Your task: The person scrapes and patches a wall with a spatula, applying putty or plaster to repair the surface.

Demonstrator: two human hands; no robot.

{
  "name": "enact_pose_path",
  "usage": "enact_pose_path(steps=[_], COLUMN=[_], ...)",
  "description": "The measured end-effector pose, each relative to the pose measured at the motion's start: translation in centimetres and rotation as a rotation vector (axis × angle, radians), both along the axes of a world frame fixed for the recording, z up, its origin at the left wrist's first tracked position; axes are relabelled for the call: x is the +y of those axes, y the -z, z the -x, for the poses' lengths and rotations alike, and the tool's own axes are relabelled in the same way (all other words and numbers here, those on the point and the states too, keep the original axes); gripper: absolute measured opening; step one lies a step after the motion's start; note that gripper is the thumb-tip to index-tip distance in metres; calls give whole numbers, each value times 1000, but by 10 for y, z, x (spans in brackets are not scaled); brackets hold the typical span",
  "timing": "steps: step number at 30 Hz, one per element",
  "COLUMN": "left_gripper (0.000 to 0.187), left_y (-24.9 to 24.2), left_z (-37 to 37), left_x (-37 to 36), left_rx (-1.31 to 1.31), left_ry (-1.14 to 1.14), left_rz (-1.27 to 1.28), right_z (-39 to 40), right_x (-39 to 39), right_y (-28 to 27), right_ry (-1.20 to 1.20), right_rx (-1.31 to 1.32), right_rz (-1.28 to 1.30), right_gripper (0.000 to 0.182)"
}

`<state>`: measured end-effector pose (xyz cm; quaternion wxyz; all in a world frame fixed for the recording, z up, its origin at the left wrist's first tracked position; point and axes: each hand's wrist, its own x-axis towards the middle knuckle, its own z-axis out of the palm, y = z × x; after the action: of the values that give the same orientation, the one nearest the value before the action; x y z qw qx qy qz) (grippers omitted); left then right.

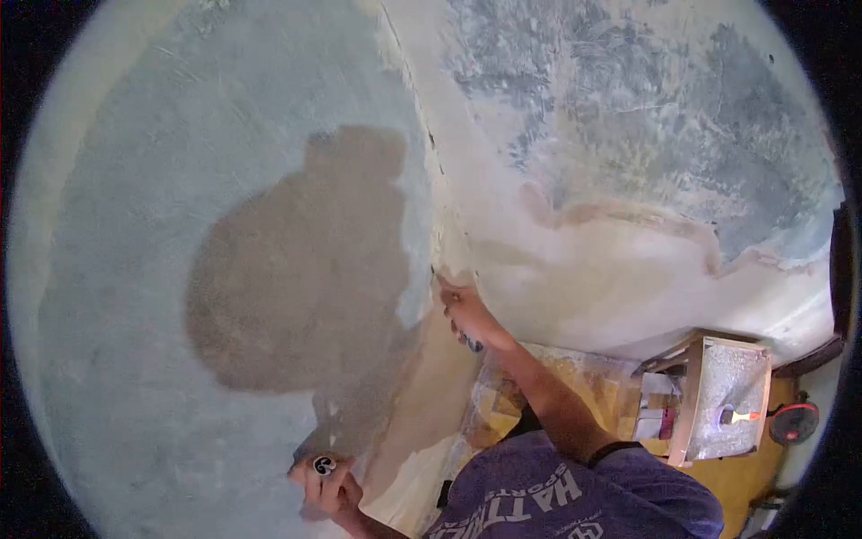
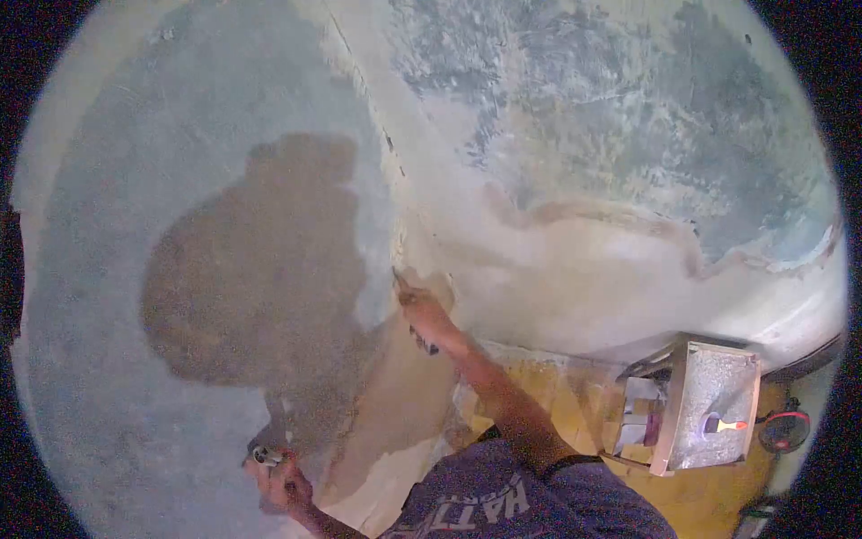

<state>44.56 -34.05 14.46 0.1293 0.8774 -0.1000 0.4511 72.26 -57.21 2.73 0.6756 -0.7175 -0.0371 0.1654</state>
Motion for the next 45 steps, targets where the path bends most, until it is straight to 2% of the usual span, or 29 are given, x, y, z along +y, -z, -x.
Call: enact_pose_path(steps=[4, 6, 8, 13, 15, 19, 22, 24, 27, 28, 30, 33, 36, 39, 45], left_gripper=[14, 13, 12, 23, 23, 17, 20, 22, 25, 24, 23, 24, 22, 24, 25], left_y=[-8, -10, -8, 14, 13, 17, 15, -2, 16, 18, 9, 22, 6, 6, 4], left_z=[7, 6, 11, 46, 38, 33, 41, 29, 37, 40, 27, 41, 30, 28, 29], left_x=[-6, -2, 5, 32, 44, 40, 39, 32, 38, 39, 38, 48, 28, 36, 32], left_rx=[-61, -111, -135, -68, -168, -199, -167, -227, -155, -183, -263, -176, -272, -273, -239], left_ry=[-46, -61, -70, -106, -70, -54, -45, 1, -42, -29, 8, 26, -131, 13, -13], left_rz=[-36, -75, -102, -10, -93, -35, -5, -44, 101, 75, 10, 144, 48, 71, 82], right_z=[-4, 22, 15, 10, 41, 12, 12, 26, 5, 2, -8, 18, -5, 4, -2], right_x=[-2, 2, -2, 0, 1, -1, -4, 3, 5, 2, 0, 9, 1, 5, -2], right_y=[1, -26, -24, -18, -57, -7, -3, -31, -5, 4, -1, -24, -14, -2, -16], right_ry=[9, -1, 0, 49, -23, -27, 21, 8, 86, 66, 32, 86, 119, 7, 96], right_rx=[44, 22, 65, 81, 38, 100, 134, 72, 128, 139, 139, 79, 117, 121, 159], right_rz=[-34, -43, -30, -26, -10, -49, -14, -84, -90, -69, -42, -103, -133, -203, -178], right_gripper=[40, 41, 41, 46, 46, 45, 40, 37, 34, 34, 35, 29, 32, 46, 40])
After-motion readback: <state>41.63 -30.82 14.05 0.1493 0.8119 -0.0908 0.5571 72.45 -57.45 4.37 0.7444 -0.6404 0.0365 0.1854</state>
